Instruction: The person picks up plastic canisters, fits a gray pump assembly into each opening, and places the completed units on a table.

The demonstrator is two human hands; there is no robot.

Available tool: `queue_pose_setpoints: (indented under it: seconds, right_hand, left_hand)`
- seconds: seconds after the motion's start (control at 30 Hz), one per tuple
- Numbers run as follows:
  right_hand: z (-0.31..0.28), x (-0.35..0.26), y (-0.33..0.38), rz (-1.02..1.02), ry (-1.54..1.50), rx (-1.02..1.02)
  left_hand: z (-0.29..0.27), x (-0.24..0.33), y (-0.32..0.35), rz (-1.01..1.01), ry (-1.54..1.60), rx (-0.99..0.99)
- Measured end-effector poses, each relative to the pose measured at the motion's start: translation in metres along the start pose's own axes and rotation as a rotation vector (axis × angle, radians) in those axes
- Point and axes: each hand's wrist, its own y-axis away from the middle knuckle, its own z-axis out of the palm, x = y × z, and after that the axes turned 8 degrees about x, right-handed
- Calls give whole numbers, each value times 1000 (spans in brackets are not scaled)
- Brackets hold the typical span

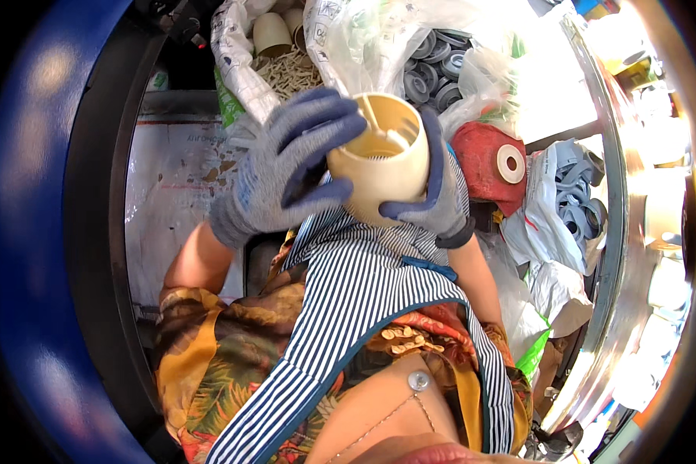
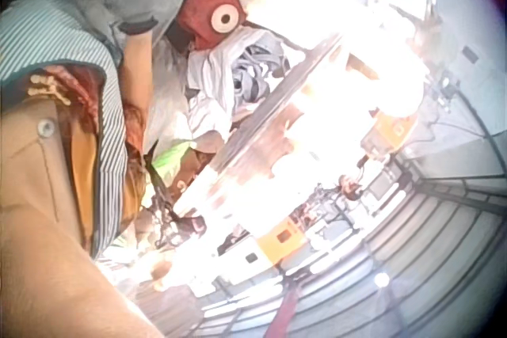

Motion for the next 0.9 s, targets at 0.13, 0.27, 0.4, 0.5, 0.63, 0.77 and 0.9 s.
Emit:
queue_pose_setpoints:
  seconds: [0.13, 0.27, 0.4, 0.5, 0.63, 0.77, 0.9]
  right_hand:
    - [16, -6, 19, 38, -93, 13]
    - [17, -11, 35, 167, -171, 36]
    - [17, -16, 30, 233, -117, -45]
    - [14, -16, 22, 116, -105, 9]
    - [11, -13, 21, 200, -63, -40]
    - [10, -13, 21, 106, 12, -43]
    - [11, -24, 20, 119, 10, -43]
  left_hand:
    - [45, -15, 11, 139, -285, -74]
    - [65, -17, 11, 114, -234, -130]
    - [53, -27, 9, 165, -181, -280]
    - [34, -30, -18, 3, 170, -108]
    - [44, -39, -14, 95, -34, -260]
    - [45, -27, 2, 139, -216, -393]
    - [33, -34, -4, 76, -47, -317]
